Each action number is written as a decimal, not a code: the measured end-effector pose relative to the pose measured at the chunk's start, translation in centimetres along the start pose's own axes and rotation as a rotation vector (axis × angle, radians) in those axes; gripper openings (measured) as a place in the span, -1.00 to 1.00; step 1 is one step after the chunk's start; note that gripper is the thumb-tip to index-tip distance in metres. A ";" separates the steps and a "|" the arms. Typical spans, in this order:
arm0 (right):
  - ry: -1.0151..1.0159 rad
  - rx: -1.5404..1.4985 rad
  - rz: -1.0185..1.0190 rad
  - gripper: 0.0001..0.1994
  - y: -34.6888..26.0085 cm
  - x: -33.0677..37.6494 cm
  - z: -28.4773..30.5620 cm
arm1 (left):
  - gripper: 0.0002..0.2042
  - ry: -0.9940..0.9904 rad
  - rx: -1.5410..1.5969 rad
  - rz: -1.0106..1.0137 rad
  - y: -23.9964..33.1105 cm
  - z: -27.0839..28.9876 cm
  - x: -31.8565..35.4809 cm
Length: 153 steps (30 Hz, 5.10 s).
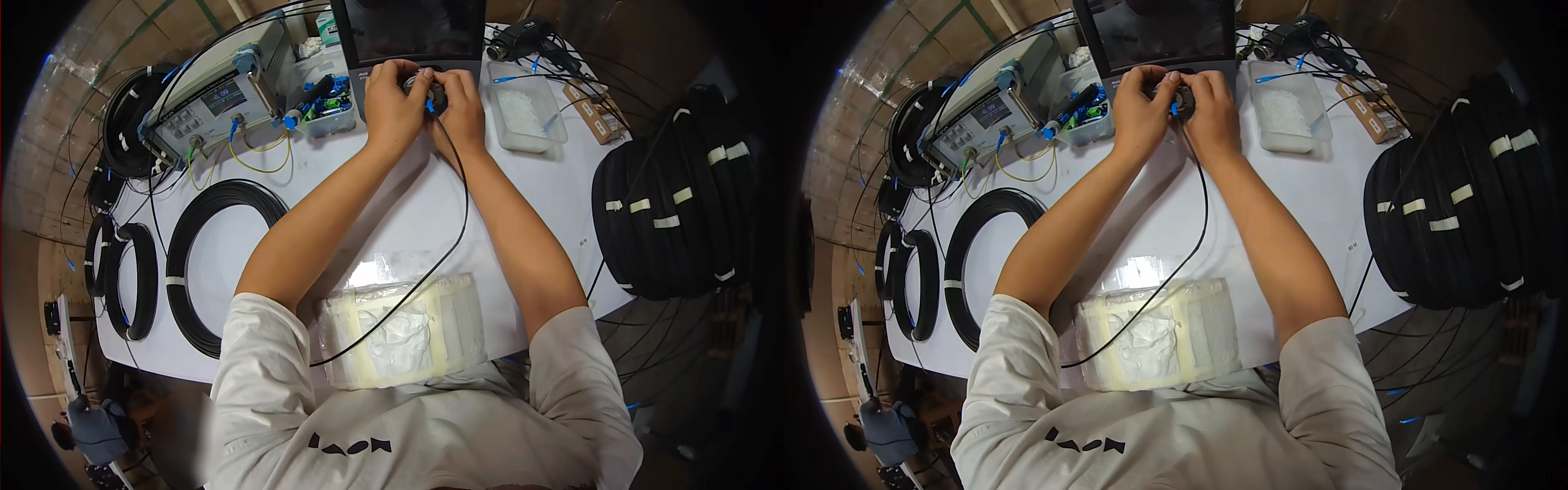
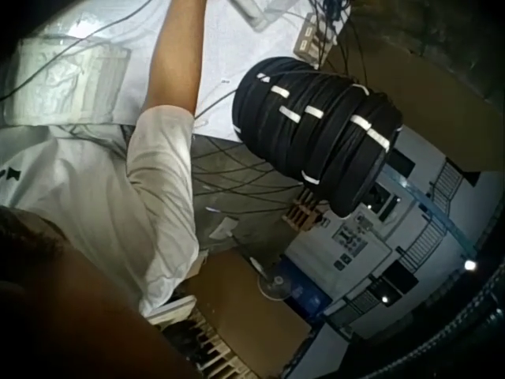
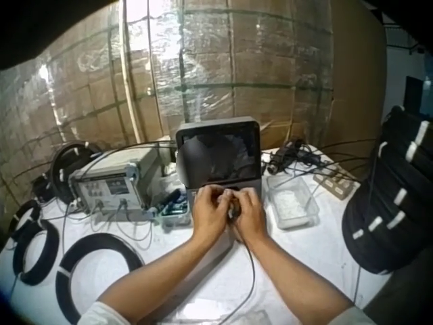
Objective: Inspecting an electronic component using a probe while observing results on a monitor.
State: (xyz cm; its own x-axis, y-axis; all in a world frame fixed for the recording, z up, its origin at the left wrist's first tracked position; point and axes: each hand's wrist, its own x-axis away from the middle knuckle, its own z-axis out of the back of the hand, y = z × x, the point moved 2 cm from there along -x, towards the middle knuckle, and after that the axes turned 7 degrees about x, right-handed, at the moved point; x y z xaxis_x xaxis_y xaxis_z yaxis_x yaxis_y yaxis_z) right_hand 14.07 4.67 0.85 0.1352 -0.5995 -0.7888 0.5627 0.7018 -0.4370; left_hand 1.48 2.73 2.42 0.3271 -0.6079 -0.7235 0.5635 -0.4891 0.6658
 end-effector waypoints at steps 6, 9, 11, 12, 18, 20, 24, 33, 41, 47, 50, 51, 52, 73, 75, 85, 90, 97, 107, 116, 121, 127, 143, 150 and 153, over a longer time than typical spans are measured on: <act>-0.157 0.006 0.033 -0.38 0.2 -0.3 0.8 | -0.74 -0.036 0.068 0.144 0.2 0.3 0.3; -0.113 0.032 0.046 -0.36 0.6 -0.6 0.5 | -0.75 -0.026 0.180 0.215 0.3 0.2 0.0; -0.097 0.002 0.004 -0.38 0.3 0.0 0.0 | -0.75 -0.024 0.173 0.218 0.4 0.2 0.0; -0.061 0.003 -0.050 -0.38 0.1 0.3 -0.3 | -0.75 -0.022 0.166 0.220 0.4 0.1 0.0; -0.023 -0.026 -0.114 -0.38 -0.6 0.4 -0.3 | -0.76 -0.030 0.164 0.222 0.5 0.6 0.1; -0.087 0.000 0.024 -0.40 -0.2 -0.1 0.5 | -0.76 -0.029 0.163 0.221 0.3 0.7 -0.2; -0.076 0.012 0.053 -0.42 0.3 -0.1 0.3 | -0.75 -0.042 0.134 0.200 0.5 0.4 -0.1; 0.027 -0.043 -0.224 -0.45 -0.7 0.9 -1.4 | -0.78 -0.037 0.137 0.169 0.8 0.5 -0.5; -0.027 -0.029 -0.032 -0.39 -0.2 0.2 -0.3 | -0.80 -0.076 0.146 0.155 0.7 0.8 -0.7; 0.006 0.007 -0.108 -0.38 -0.4 0.4 -0.6 | -0.82 -0.046 0.124 0.104 1.2 0.8 -0.5; -0.015 0.015 -0.038 -0.41 -0.2 -0.3 -0.1 | -0.80 -0.052 0.139 0.134 0.8 0.9 -0.5; -0.043 0.008 0.027 -0.41 -0.3 -0.6 0.2 | -0.78 -0.055 0.159 0.173 0.7 0.9 -0.4; -0.071 0.001 0.091 -0.41 -0.4 -0.7 0.3 | -0.78 -0.053 0.157 0.175 0.5 1.1 -0.5; 0.074 0.008 -0.024 -0.46 -0.6 0.2 -1.1 | -0.77 -0.082 0.187 0.211 0.8 0.8 -0.8; 0.087 -0.006 -0.084 -0.47 -0.9 0.4 -1.2 | -0.77 -0.063 0.178 0.195 0.6 1.0 -0.8; -0.022 0.041 0.042 -0.39 -0.2 0.1 -0.4 | -0.79 -0.074 0.180 0.174 0.9 1.0 -0.7; -0.012 0.047 -0.047 -0.38 -0.5 0.0 -0.8 | -0.78 -0.064 0.143 0.138 0.8 1.0 -0.6; -0.096 0.043 0.155 -0.41 0.5 -0.8 0.0 | -0.76 -0.081 0.154 0.164 0.6 1.0 -0.5; -0.006 0.050 0.042 -0.42 -0.1 -0.4 -0.2 | -0.77 -0.090 0.147 0.168 0.7 1.3 -0.5; 0.015 0.033 -0.053 -0.44 -0.7 0.4 -0.6 | -0.83 -0.075 0.107 0.093 0.9 1.0 -0.7; -0.012 -0.002 -0.075 -0.39 -0.4 -0.1 -0.5 | -0.81 -0.064 0.138 0.123 0.5 1.1 -0.5; -0.089 0.055 0.094 -0.44 0.0 -0.8 0.6 | -0.76 -0.082 0.195 0.190 0.4 1.1 -0.8; -0.094 0.052 0.061 -0.39 0.6 -0.6 0.4 | -0.78 -0.077 0.139 0.129 0.8 1.1 -0.6; -0.016 0.011 -0.095 -0.40 -0.6 0.4 -0.8 | -0.79 -0.077 0.136 0.148 0.3 1.2 -0.5; -0.024 0.006 0.021 -0.43 0.6 -0.3 0.0 | -0.78 -0.075 0.175 0.162 0.5 1.0 -0.3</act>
State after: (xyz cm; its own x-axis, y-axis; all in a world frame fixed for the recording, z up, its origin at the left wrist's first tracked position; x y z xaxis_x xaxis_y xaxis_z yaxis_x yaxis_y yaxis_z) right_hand 14.39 5.29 0.83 0.1663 -0.5936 -0.7874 0.5640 0.7123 -0.4178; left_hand 0.88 2.01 3.22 0.3411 -0.7289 -0.5937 0.3665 -0.4785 0.7980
